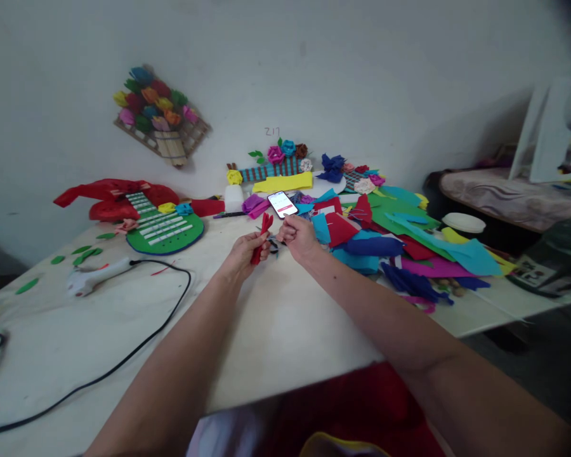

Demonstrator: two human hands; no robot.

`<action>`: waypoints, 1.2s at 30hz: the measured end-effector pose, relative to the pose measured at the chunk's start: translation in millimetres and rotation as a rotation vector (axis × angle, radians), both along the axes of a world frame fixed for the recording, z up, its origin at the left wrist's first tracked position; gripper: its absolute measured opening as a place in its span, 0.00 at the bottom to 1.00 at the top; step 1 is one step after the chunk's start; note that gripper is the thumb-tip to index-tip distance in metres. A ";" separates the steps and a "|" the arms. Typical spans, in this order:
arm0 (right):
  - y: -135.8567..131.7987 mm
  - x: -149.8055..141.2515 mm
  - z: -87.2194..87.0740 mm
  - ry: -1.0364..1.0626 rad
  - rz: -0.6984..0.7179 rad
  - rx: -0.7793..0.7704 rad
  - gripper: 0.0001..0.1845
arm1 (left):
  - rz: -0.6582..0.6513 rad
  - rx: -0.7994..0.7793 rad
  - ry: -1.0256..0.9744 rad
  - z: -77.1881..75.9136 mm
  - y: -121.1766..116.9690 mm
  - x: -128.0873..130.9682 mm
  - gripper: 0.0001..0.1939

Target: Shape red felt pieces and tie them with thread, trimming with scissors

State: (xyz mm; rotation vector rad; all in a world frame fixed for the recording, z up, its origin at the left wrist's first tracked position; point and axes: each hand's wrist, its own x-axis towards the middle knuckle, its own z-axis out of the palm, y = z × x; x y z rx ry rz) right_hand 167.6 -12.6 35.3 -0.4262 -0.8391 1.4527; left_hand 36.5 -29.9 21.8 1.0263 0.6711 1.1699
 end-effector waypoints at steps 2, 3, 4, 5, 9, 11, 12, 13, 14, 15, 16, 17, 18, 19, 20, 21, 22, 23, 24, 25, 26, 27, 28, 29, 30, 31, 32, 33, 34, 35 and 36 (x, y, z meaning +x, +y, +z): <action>-0.9 -0.4 0.3 -0.005 -0.011 0.002 0.13 | 0.011 -0.009 0.011 0.1 0.4 0.1 0.08; -1.7 -0.7 0.6 -0.009 -0.015 0.001 0.13 | 0.018 -0.015 0.015 0.2 0.5 0.3 0.08; -2.6 -1.0 0.9 -0.016 -0.019 -0.003 0.13 | 0.024 -0.022 0.018 0.3 0.5 0.4 0.08; -3.4 -1.2 1.3 -0.023 -0.023 -0.007 0.13 | 0.030 -0.029 0.020 0.3 0.5 0.5 0.07; -5.1 -1.4 1.7 -0.040 -0.023 -0.010 0.11 | 0.032 -0.045 0.025 0.4 0.4 0.1 0.07; -5.0 -1.1 1.3 -0.046 -0.025 -0.007 0.11 | 0.030 -0.043 0.027 0.5 0.3 -0.4 0.08; -4.9 -1.0 1.2 -0.051 -0.029 -0.008 0.11 | 0.028 -0.042 0.027 0.4 0.4 -0.6 0.08; -4.9 -1.0 1.1 -0.058 -0.032 -0.008 0.11 | 0.026 -0.041 0.028 0.2 0.5 -0.9 0.08; -5.1 -1.0 1.1 -0.064 -0.034 -0.008 0.11 | 0.026 -0.040 0.030 -0.1 0.6 -1.1 0.08; -5.4 -1.2 1.2 -0.070 -0.034 -0.009 0.11 | 0.028 -0.039 0.033 -0.6 0.9 -1.4 0.08; -5.9 -1.4 1.4 -0.072 -0.032 -0.010 0.11 | 0.033 -0.036 0.037 -1.2 1.3 -1.8 0.08; -6.5 -1.7 1.7 -0.072 -0.030 -0.012 0.11 | 0.038 -0.032 0.044 -1.8 1.6 -2.2 0.08; -7.1 -2.1 2.0 -0.069 -0.028 -0.013 0.12 | 0.043 -0.029 0.051 -2.3 2.0 -2.6 0.08; -7.7 -2.6 2.3 -0.067 -0.026 -0.015 0.12 | 0.049 -0.026 0.059 -2.7 2.2 -3.0 0.09; -8.1 -3.0 2.5 -0.065 -0.026 -0.015 0.12 | 0.053 -0.026 0.069 -2.9 2.3 -3.3 0.09; -8.4 -3.4 2.6 -0.064 -0.026 -0.013 0.13 | 0.059 -0.027 0.080 -2.9 2.3 -3.6 0.09; -8.6 -3.7 2.6 -0.065 -0.025 -0.010 0.13 | 0.065 -0.028 0.090 -2.7 2.1 -3.6 0.10; -8.5 -3.9 2.4 -0.067 -0.025 -0.005 0.14 | 0.072 -0.031 0.098 -2.3 1.8 -3.6 0.10; -8.3 -3.9 2.0 -0.071 -0.023 0.003 0.14 | 0.077 -0.033 0.103 -2.0 1.5 -3.4 0.11; -7.9 -3.9 1.5 -0.075 -0.020 0.013 0.15 | 0.082 -0.035 0.107 -1.7 1.2 -3.1 0.11; -7.5 -3.9 1.0 -0.079 -0.019 0.023 0.15 | 0.084 -0.038 0.108 -1.7 1.1 -2.8 0.11; -7.0 -3.7 0.3 -0.083 -0.019 0.032 0.15 | 0.085 -0.040 0.107 -2.1 1.1 -2.6 0.11; -6.4 -3.6 -0.5 -0.086 -0.020 0.038 0.15 | 0.082 -0.040 0.105 -2.7 1.4 -2.5 0.11; -5.8 -3.5 -1.3 -0.087 -0.023 0.041 0.15 | 0.078 -0.039 0.101 -3.6 1.8 -2.6 0.11; -5.2 -3.3 -2.1 -0.090 -0.025 0.043 0.15 | 0.073 -0.039 0.098 -4.6 2.5 -2.9 0.11; -4.6 -3.2 -3.0 -0.094 -0.030 0.045 0.15 | 0.069 -0.040 0.095 -5.6 3.2 -3.3 0.11; -4.0 -3.1 -3.8 -0.103 -0.035 0.049 0.14 | 0.065 -0.043 0.096 -6.6 3.9 -3.8 0.11; -3.5 -3.0 -4.5 -0.115 -0.042 0.055 0.14 | 0.064 -0.048 0.102 -7.4 4.6 -4.3 0.10; -3.0 -2.9 -5.1 -0.131 -0.050 0.060 0.13 | 0.065 -0.055 0.114 -8.0 5.2 -4.8 0.10; -2.5 -2.8 -5.6 -0.148 -0.057 0.066 0.13 | 0.067 -0.064 0.130 -8.3 5.7 -5.2 0.09; -2.3 -2.7 -5.9 -0.161 -0.066 0.070 0.13 | 0.068 -0.072 0.146 -8.6 6.0 -5.4 0.08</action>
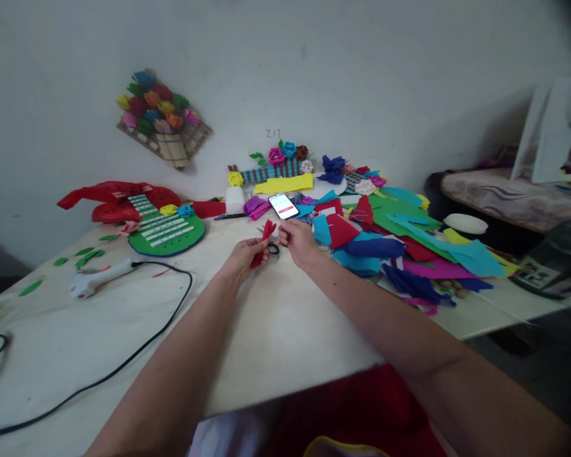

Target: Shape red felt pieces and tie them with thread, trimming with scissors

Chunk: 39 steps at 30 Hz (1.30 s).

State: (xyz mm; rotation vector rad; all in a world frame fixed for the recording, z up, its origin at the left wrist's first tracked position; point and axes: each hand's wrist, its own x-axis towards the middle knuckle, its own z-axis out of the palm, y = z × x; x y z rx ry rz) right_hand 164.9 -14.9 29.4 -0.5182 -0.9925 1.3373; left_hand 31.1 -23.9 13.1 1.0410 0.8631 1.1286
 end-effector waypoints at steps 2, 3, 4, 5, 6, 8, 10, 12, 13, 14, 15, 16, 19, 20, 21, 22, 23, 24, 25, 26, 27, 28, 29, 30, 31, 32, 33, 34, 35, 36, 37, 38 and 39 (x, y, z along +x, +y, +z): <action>0.3 0.0 -0.1 -0.022 -0.015 0.004 0.12 | 0.004 -0.014 0.022 -0.6 0.6 -0.1 0.07; 0.3 0.0 0.0 -0.032 -0.022 0.004 0.12 | 0.008 -0.018 0.028 -1.1 0.9 0.0 0.07; 0.2 -0.1 0.0 -0.042 -0.027 0.001 0.11 | 0.011 -0.016 0.028 -1.6 1.2 0.2 0.06; 0.1 -0.2 0.0 -0.050 -0.031 -0.004 0.11 | 0.012 -0.011 0.027 -2.3 1.5 0.4 0.06; 0.0 -0.3 -0.1 -0.057 -0.035 -0.008 0.10 | 0.014 -0.004 0.024 -2.9 1.7 0.6 0.06; -0.3 -0.4 -0.6 -0.073 -0.048 -0.010 0.10 | 0.019 0.003 0.018 -3.7 1.9 1.1 0.06; -0.9 -0.3 -1.1 -0.114 -0.060 0.006 0.09 | 0.028 0.006 0.015 -3.6 1.6 1.6 0.06; -2.1 0.1 -0.9 -0.170 -0.059 0.032 0.08 | 0.038 0.011 0.018 -3.0 0.9 2.2 0.06; -2.9 0.3 -0.5 -0.197 -0.053 0.042 0.07 | 0.041 0.012 0.022 -2.7 0.6 2.4 0.06; -3.6 0.5 0.1 -0.217 -0.046 0.050 0.07 | 0.044 0.015 0.028 -2.5 0.3 2.6 0.07; -4.2 0.8 0.9 -0.232 -0.040 0.055 0.07 | 0.046 0.020 0.036 -2.5 0.0 2.8 0.07; -4.7 1.2 1.7 -0.244 -0.036 0.058 0.07 | 0.047 0.024 0.044 -2.6 -0.1 2.9 0.07; -4.4 2.8 3.5 -0.251 -0.042 0.058 0.07 | 0.040 0.050 0.057 -3.6 -0.2 3.2 0.08; -3.7 3.3 3.6 -0.242 -0.046 0.052 0.07 | 0.038 0.057 0.057 -4.0 -0.1 3.3 0.09; -2.9 3.9 3.5 -0.228 -0.049 0.044 0.08 | 0.038 0.061 0.055 -4.3 0.0 3.5 0.10; -2.1 4.3 3.2 -0.210 -0.051 0.034 0.08 | 0.037 0.065 0.053 -4.7 0.1 3.6 0.11; -1.4 4.6 2.7 -0.193 -0.051 0.024 0.09 | 0.036 0.068 0.051 -5.0 0.3 3.8 0.11; -0.8 4.7 2.2 -0.180 -0.051 0.016 0.09 | 0.037 0.070 0.050 -5.2 0.3 4.1 0.12; -0.6 4.7 1.8 -0.172 -0.049 0.011 0.09 | 0.040 0.072 0.050 -5.4 0.4 4.4 0.12; -0.5 4.6 1.4 -0.169 -0.043 0.011 0.09 | 0.046 0.075 0.050 -5.6 0.4 4.6 0.12; -0.7 4.5 1.2 -0.171 -0.032 0.013 0.09 | 0.056 0.077 0.051 -5.7 0.4 4.8 0.12; -0.9 4.4 1.1 -0.176 -0.020 0.017 0.09 | 0.067 0.079 0.055 -5.8 0.4 4.8 0.12; -1.1 4.4 1.0 -0.183 -0.008 0.022 0.09 | 0.075 0.078 0.060 -5.8 0.4 4.6 0.12; -1.1 4.5 1.0 -0.189 -0.001 0.025 0.10 | 0.077 0.076 0.066 -5.7 0.5 4.1 0.12; -0.9 4.7 0.8 -0.194 0.002 0.025 0.10 | 0.071 0.070 0.072 -5.3 0.6 3.3 0.12; -0.4 5.1 0.4 -0.198 0.003 0.021 0.10 | 0.058 0.058 0.076 -4.6 0.6 2.3 0.11; 0.4 5.6 -0.1 -0.199 0.004 0.017 0.11 | 0.040 0.037 0.076 -3.5 0.4 1.0 0.10; 1.4 6.1 -0.7 -0.200 0.006 0.014 0.11 | 0.021 0.011 0.072 -2.0 0.1 -0.4 0.08; 2.4 6.6 -1.5 -0.202 0.009 0.011 0.11 | 0.003 -0.025 0.066 -0.1 -0.3 -1.9 0.06; 3.4 7.1 -2.3 -0.206 0.013 0.008 0.11 | -0.012 -0.063 0.056 1.9 -0.9 -3.4 0.05; 4.3 7.5 -3.0 -0.212 0.018 0.006 0.11 | -0.023 -0.094 0.045 3.8 -1.4 -4.9 0.04; 4.8 7.8 -3.6 -0.220 0.021 0.005 0.11 | -0.039 -0.116 0.033 5.4 -1.8 -6.2 0.04; 5.0 8.0 -4.0 -0.228 0.025 0.005 0.11 | -0.052 -0.131 0.023 6.5 -2.0 -7.3 0.05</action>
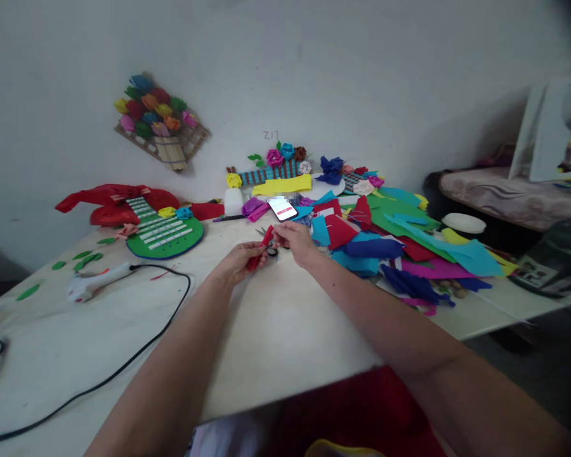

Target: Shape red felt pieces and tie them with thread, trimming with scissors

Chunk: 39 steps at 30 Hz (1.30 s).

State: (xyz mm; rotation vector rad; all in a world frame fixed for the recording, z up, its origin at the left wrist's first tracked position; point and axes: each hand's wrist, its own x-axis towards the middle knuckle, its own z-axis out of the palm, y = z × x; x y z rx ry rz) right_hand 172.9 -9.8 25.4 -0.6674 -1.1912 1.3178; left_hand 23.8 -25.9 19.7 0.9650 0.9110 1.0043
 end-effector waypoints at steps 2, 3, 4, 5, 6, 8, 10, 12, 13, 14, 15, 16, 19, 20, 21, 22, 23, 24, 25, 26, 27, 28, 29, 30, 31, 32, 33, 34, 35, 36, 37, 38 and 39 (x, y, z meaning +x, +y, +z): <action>-0.7 0.1 0.0 -0.014 0.011 -0.002 0.12 | -0.018 -0.001 -0.007 0.2 0.6 -1.3 0.06; -1.5 0.0 0.4 -0.020 0.014 -0.003 0.12 | -0.021 0.011 0.000 -0.7 1.3 -1.5 0.05; -2.5 -0.3 1.0 -0.029 0.018 -0.004 0.12 | -0.021 0.029 0.012 -2.0 2.1 -1.4 0.05; -3.7 -0.7 1.7 -0.037 0.020 -0.006 0.12 | -0.017 0.050 0.030 -3.4 2.9 -1.0 0.04; -4.8 -1.1 2.5 -0.047 0.022 -0.007 0.12 | -0.013 0.071 0.053 -4.7 3.5 -0.4 0.03; -6.8 -2.0 4.2 -0.074 0.027 -0.007 0.11 | 0.000 0.106 0.112 -5.9 3.6 1.3 0.03; -8.3 -2.5 6.0 -0.102 0.034 0.013 0.10 | 0.027 0.141 0.199 -4.6 2.0 3.6 0.02; -9.5 -2.4 8.1 -0.138 0.048 0.067 0.10 | 0.069 0.187 0.319 -1.3 -0.5 6.7 0.02; -10.1 -2.1 9.2 -0.162 0.058 0.103 0.09 | 0.091 0.216 0.388 0.5 -1.7 8.4 0.04; -10.9 -1.8 10.4 -0.192 0.070 0.140 0.09 | 0.104 0.242 0.448 2.0 -2.6 10.2 0.06; -11.8 -1.4 11.7 -0.227 0.083 0.173 0.09 | 0.104 0.267 0.504 3.0 -3.1 12.0 0.07; -12.7 -0.9 13.0 -0.264 0.098 0.197 0.08 | 0.107 0.290 0.555 3.5 -3.3 13.7 0.09; -14.9 1.0 16.7 -0.334 0.141 0.215 0.08 | 0.068 0.313 0.679 2.5 -3.2 17.3 0.12; -14.9 2.2 17.7 -0.338 0.149 0.209 0.07 | 0.035 0.311 0.692 2.1 -3.5 18.0 0.12; -14.1 3.9 18.4 -0.337 0.149 0.201 0.07 | -0.008 0.309 0.689 2.0 -4.2 18.3 0.11; -12.5 6.1 18.7 -0.334 0.141 0.195 0.07 | -0.071 0.314 0.661 2.3 -5.3 18.4 0.09; -10.1 8.9 18.6 -0.333 0.131 0.189 0.07 | -0.146 0.313 0.633 3.1 -6.8 18.3 0.07; -7.0 12.4 18.0 -0.332 0.121 0.182 0.07 | -0.220 0.322 0.616 4.2 -8.6 18.1 0.05; -3.3 16.4 17.0 -0.335 0.126 0.170 0.08 | -0.293 0.329 0.599 5.3 -10.3 17.8 0.04; 0.7 20.7 15.5 -0.330 0.147 0.155 0.08 | -0.347 0.326 0.580 6.3 -12.0 17.5 0.04; 4.8 25.0 13.7 -0.325 0.192 0.127 0.07 | -0.394 0.328 0.562 7.0 -13.3 17.1 0.05; 8.5 29.0 11.8 -0.331 0.241 0.081 0.07 | -0.429 0.329 0.539 7.4 -14.2 16.7 0.05; 11.7 32.4 9.7 -0.339 0.275 0.021 0.08 | -0.453 0.330 0.509 7.3 -14.7 16.2 0.06; 14.3 34.8 7.8 -0.329 0.296 -0.043 0.08 | -0.468 0.331 0.476 6.9 -14.7 15.7 0.07; 16.2 36.0 6.0 -0.306 0.306 -0.105 0.07 | -0.475 0.328 0.435 6.2 -14.3 15.1 0.08; 17.3 35.9 4.5 -0.276 0.314 -0.157 0.06 | -0.472 0.320 0.382 5.3 -13.7 14.6 0.09; 17.9 34.5 3.1 -0.233 0.316 -0.195 0.05 | -0.460 0.311 0.313 4.4 -12.9 14.0 0.09; 18.0 32.1 2.0 -0.180 0.310 -0.219 0.04 | -0.439 0.306 0.227 3.5 -12.0 13.5 0.09; 17.8 28.9 1.0 -0.120 0.301 -0.231 0.04 | -0.408 0.308 0.127 2.9 -11.0 13.1 0.09; 17.4 25.3 0.3 -0.051 0.282 -0.234 0.05 | -0.363 0.315 0.011 2.5 -10.0 12.7 0.09; 16.8 21.7 -0.3 0.019 0.258 -0.237 0.06 | -0.312 0.322 -0.111 2.5 -9.1 12.4 0.09; 16.1 18.3 -0.6 0.072 0.254 -0.239 0.06 | -0.256 0.326 -0.230 2.7 -8.0 12.0 0.08; 15.3 15.3 -0.7 0.112 0.254 -0.237 0.07 | -0.202 0.323 -0.340 3.2 -7.0 11.6 0.06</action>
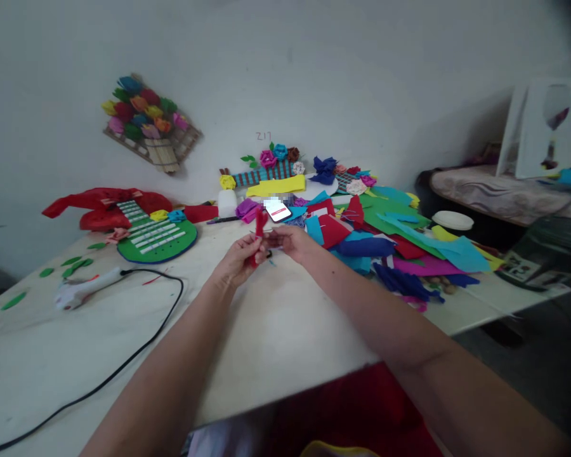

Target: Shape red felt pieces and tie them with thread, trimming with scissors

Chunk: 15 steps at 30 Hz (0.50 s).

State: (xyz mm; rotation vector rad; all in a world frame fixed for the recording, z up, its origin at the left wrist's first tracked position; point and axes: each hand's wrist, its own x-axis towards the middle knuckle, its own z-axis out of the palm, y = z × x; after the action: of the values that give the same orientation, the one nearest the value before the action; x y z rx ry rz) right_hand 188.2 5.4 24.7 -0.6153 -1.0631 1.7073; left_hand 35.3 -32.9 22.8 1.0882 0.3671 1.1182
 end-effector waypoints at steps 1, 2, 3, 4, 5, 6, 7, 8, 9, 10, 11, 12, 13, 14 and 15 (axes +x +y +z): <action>-1.1 -2.5 0.2 0.028 0.000 0.001 0.08 | 0.029 -0.029 -0.097 0.6 1.1 -0.5 0.05; -2.3 -4.7 0.6 0.046 0.003 0.010 0.08 | 0.054 -0.062 -0.174 1.1 2.3 -1.0 0.02; -3.8 -6.6 1.2 0.063 0.002 0.027 0.09 | 0.077 -0.095 -0.229 1.4 3.5 -1.4 0.01; -5.5 -8.3 1.9 0.084 -0.004 0.050 0.09 | 0.102 -0.125 -0.263 1.5 4.7 -1.8 0.02; -7.2 -9.8 2.7 0.109 -0.012 0.075 0.10 | 0.128 -0.154 -0.278 1.3 5.8 -1.9 0.04; -8.8 -11.2 3.5 0.138 -0.022 0.102 0.10 | 0.150 -0.184 -0.276 0.9 6.9 -1.9 0.05; -10.3 -12.4 4.3 0.172 -0.033 0.125 0.09 | 0.169 -0.212 -0.263 0.2 7.7 -1.6 0.06; -11.6 -13.4 4.9 0.205 -0.043 0.141 0.09 | 0.183 -0.237 -0.244 -0.6 8.4 -1.1 0.06; -12.5 -14.1 5.4 0.237 -0.052 0.149 0.08 | 0.194 -0.259 -0.221 -1.4 8.8 -0.3 0.06; -13.1 -14.5 5.7 0.265 -0.060 0.151 0.08 | 0.203 -0.274 -0.200 -2.2 8.9 0.6 0.06; -13.5 -14.6 6.0 0.287 -0.065 0.149 0.08 | 0.209 -0.281 -0.183 -2.9 8.7 1.8 0.06; -13.7 -14.5 6.2 0.305 -0.066 0.144 0.08 | 0.215 -0.281 -0.170 -3.6 8.3 3.0 0.05; -13.7 -14.1 6.4 0.319 -0.064 0.135 0.08 | 0.215 -0.276 -0.161 -4.1 7.7 4.3 0.05; -13.6 -13.7 6.6 0.329 -0.061 0.123 0.08 | 0.208 -0.268 -0.155 -4.5 7.0 5.6 0.05; -13.6 -13.2 6.9 0.341 -0.061 0.114 0.09 | 0.196 -0.261 -0.150 -4.9 6.3 6.9 0.05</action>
State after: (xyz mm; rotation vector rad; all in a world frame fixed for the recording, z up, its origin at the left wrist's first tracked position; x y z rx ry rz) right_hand 175.1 -8.1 31.6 -0.2679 -0.8807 1.6149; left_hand 42.2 -26.7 18.0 0.7460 0.4935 1.2770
